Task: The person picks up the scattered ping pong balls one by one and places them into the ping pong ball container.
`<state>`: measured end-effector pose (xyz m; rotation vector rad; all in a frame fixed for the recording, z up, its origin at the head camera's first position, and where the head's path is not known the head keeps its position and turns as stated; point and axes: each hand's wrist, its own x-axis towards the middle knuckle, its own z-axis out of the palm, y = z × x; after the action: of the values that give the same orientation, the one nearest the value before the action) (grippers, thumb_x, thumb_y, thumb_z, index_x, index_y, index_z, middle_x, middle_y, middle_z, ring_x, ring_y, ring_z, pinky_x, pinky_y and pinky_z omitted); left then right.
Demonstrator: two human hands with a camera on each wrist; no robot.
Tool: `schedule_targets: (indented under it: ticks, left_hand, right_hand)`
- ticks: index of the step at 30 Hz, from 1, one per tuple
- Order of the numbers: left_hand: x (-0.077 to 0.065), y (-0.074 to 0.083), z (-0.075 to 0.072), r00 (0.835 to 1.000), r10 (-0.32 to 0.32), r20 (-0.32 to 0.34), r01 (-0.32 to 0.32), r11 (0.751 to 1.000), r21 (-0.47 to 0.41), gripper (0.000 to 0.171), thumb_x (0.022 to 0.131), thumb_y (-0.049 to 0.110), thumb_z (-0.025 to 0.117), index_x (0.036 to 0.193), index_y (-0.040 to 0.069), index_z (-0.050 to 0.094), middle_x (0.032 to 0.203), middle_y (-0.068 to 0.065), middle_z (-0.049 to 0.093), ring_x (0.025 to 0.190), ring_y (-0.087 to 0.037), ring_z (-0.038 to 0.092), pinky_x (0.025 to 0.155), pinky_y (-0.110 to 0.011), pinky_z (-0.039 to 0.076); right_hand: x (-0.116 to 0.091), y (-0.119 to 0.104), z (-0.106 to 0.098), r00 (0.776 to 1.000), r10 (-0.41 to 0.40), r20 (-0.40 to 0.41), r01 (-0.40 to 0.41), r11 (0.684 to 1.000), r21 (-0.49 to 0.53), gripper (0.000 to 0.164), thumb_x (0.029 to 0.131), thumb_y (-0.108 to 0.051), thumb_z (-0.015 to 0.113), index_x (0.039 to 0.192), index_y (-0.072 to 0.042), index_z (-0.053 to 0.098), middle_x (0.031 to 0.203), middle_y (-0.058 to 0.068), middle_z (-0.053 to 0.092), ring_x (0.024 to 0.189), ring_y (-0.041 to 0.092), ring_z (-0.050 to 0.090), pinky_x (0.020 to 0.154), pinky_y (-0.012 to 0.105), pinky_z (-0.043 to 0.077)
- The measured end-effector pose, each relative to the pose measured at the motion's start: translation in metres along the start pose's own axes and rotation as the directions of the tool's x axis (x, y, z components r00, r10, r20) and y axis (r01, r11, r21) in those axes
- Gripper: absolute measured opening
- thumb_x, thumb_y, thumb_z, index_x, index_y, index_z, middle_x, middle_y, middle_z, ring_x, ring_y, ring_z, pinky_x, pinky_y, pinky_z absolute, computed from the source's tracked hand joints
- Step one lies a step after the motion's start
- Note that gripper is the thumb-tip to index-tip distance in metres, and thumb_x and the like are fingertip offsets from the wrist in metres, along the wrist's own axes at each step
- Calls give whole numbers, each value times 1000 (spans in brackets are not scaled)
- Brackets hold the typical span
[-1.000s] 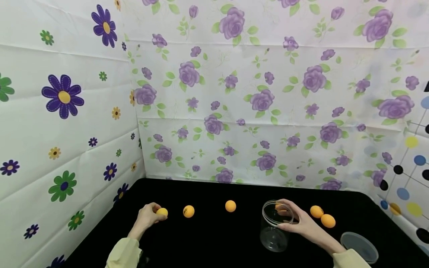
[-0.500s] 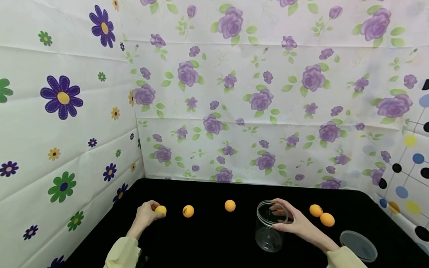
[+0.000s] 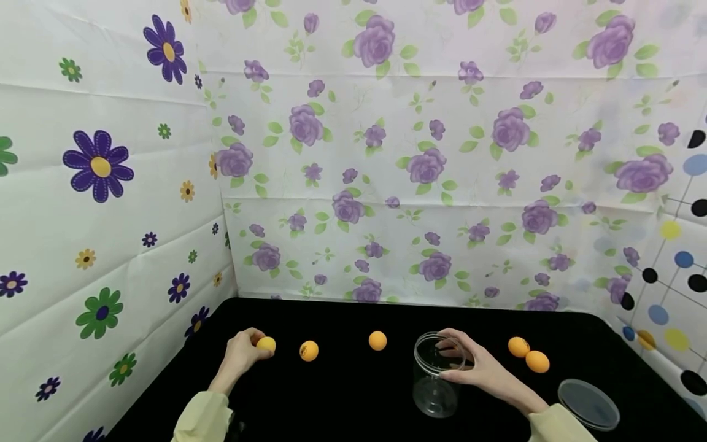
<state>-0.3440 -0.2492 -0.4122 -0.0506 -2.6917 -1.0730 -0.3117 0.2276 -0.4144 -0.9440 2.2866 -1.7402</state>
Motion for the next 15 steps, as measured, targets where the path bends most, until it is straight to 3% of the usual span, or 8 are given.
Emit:
schedule_targets:
  ticks: [15]
  left_hand:
    - [4,10,3,999,23,-26,-23,1000,0,30,68,5,76,92,-4,61,83,-8,59,71,-22,54,62,-38,47]
  right_hand:
    - [5,-2,10,999,26,21,-27,999,25,56,89,-3,56,138,-6,29,133,25,33,117,43,35,83,38,44]
